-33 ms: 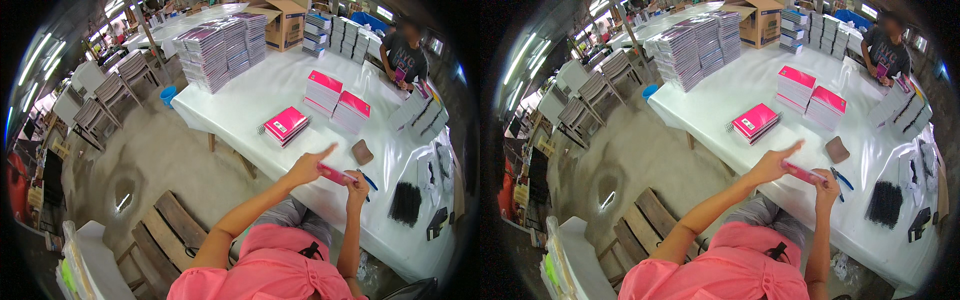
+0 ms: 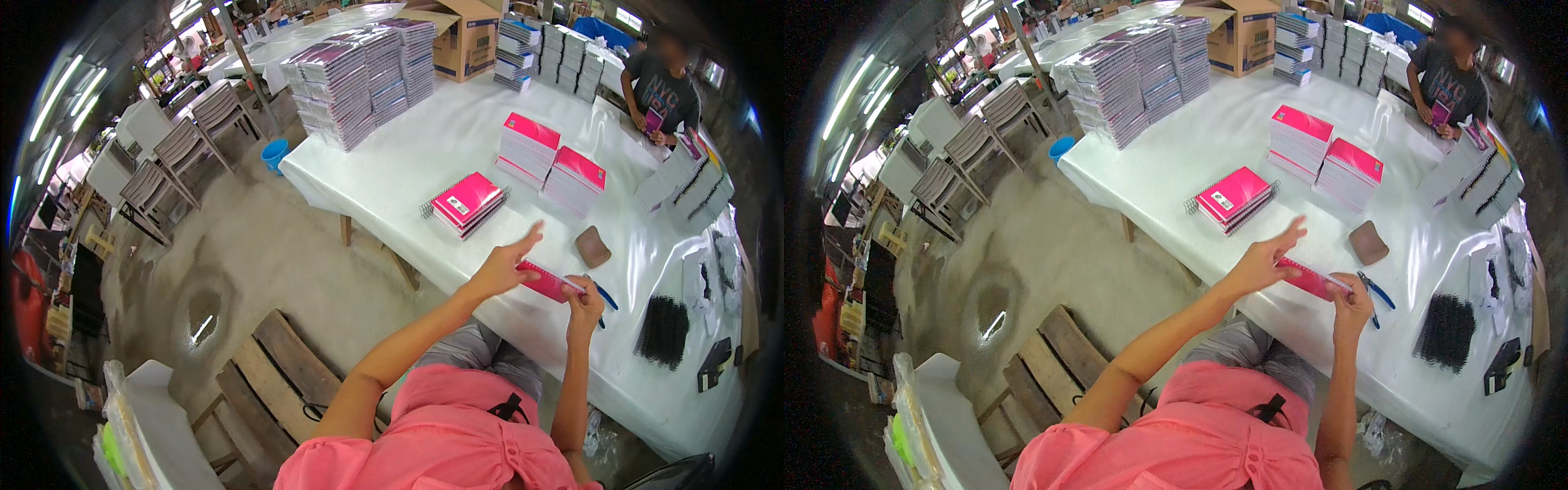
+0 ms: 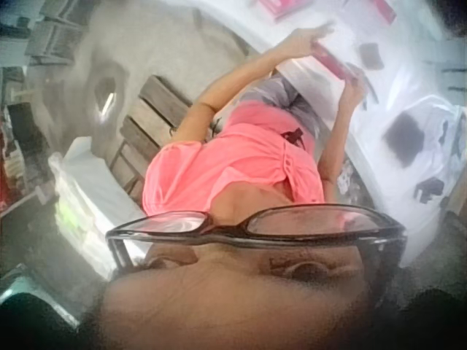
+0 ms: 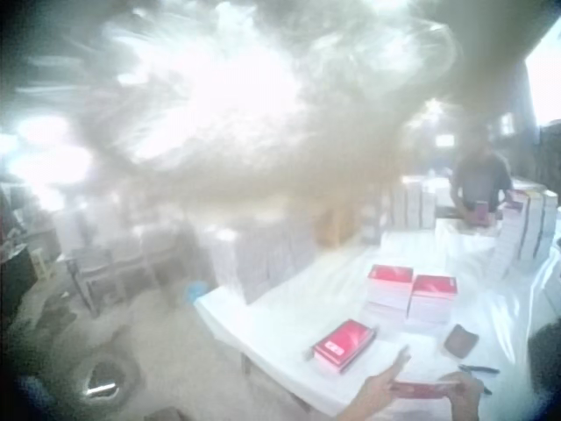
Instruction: The person inserts a spiral binding coil into a pink notebook, trims the excess coil using a pair of pliers, and repeats the process for multiple notebooks.
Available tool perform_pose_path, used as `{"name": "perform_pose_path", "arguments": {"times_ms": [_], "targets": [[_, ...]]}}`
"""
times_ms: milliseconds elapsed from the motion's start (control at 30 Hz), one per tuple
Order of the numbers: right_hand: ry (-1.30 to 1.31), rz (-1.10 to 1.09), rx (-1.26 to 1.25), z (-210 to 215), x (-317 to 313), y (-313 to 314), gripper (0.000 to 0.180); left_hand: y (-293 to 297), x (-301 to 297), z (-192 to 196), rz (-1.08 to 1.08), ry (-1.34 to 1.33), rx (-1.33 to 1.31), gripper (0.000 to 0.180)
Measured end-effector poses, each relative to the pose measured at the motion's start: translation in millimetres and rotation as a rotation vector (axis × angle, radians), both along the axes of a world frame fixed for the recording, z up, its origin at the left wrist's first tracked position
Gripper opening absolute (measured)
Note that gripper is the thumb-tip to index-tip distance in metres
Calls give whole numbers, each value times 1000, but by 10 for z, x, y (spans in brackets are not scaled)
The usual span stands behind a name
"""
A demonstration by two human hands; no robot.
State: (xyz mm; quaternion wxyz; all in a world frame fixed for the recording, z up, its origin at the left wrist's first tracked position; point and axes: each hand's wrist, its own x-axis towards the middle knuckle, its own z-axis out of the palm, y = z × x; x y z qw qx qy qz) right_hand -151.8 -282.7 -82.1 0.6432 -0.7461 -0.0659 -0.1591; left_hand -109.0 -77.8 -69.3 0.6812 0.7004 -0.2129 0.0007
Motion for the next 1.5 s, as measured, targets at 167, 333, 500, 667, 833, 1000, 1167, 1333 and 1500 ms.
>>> {"name": "perform_pose_path", "arguments": {"times_ms": [167, 333, 500, 667, 833, 1000, 1167, 1333, 1500], "targets": [[40, 58, -13, -219, 118, 62, 12, 39, 125, -444, -172, 124, -81, 67], [161, 62, 253, -186, 102, 154, 16, 52, 123, -583, -194, 3, 23, 49], [180, 97, 40, -306, 168, 37, 15, -13, 108, -570, -175, 75, -100, 54], [148, 104, 61, -334, 187, 42, 15, -20, 120, -511, -215, 157, -105, 57], [157, 114, 76, -309, 167, 56, 14, 12, 146, -532, -228, 94, -57, 69], [127, -3, -62, -179, 189, -67, 12, -47, 168, -127, -49, -72, 195, 85], [97, 50, 204, -207, 264, -84, 14, -520, 133, 444, 94, -670, 812, 102], [140, 91, 176, -499, 408, -201, 33, -693, 318, 108, 21, -778, 1092, 77], [160, 92, -392, -38, 324, -614, 50, -552, 305, 125, -198, -457, 1090, 57]]}}
